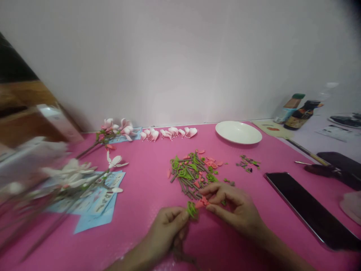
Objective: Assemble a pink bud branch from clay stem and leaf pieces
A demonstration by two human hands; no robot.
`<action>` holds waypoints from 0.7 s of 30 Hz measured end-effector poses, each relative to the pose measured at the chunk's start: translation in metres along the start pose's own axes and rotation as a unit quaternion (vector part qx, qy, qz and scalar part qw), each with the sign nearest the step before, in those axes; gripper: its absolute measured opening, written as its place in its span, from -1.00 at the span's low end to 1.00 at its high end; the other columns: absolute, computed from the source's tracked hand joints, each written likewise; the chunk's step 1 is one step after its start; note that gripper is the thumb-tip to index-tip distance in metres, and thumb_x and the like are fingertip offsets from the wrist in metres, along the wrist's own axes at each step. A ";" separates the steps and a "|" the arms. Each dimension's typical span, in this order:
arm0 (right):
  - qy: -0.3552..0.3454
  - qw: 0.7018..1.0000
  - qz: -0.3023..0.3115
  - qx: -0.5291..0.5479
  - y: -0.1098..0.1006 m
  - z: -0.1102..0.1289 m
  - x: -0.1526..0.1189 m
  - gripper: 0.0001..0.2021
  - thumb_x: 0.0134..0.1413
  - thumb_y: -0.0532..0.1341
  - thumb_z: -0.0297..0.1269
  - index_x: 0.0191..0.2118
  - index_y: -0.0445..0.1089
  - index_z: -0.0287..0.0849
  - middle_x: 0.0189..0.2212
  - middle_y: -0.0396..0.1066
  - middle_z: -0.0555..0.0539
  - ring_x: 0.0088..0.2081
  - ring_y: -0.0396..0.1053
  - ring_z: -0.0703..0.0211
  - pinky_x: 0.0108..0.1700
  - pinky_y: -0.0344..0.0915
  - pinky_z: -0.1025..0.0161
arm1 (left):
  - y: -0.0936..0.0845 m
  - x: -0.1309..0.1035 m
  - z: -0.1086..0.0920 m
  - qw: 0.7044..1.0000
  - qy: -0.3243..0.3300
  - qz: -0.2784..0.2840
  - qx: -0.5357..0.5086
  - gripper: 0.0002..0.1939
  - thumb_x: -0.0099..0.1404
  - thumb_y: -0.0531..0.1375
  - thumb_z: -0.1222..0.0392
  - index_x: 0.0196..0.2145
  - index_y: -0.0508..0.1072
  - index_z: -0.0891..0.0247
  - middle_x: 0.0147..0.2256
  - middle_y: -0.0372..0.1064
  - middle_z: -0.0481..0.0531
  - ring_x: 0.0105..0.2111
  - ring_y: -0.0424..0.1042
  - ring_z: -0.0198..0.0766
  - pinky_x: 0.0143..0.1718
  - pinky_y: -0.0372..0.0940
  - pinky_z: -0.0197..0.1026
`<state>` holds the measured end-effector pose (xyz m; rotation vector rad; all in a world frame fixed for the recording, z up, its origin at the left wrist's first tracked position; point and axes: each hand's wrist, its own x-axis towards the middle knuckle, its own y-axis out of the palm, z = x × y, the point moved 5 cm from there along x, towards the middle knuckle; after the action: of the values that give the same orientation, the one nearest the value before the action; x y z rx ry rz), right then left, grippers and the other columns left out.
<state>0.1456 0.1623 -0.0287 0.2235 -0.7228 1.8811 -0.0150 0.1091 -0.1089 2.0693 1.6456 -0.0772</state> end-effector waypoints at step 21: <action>-0.072 0.994 0.074 -0.022 -0.002 0.008 0.006 -0.86 0.00 0.32 -0.25 -0.33 0.43 -0.18 -0.50 0.42 -0.02 -0.44 0.41 0.26 -0.38 0.36 0.32 | 0.001 -0.001 -0.005 0.998 0.008 0.040 0.047 -0.49 0.12 0.19 -0.21 -0.39 0.51 0.41 -0.77 0.05 -0.22 -0.79 -0.05 -0.52 -0.78 -0.16 -0.39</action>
<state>0.1433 0.1626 -0.0186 0.2872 -0.9000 2.0010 -0.0158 0.1103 -0.1035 2.2088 1.5944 -0.1139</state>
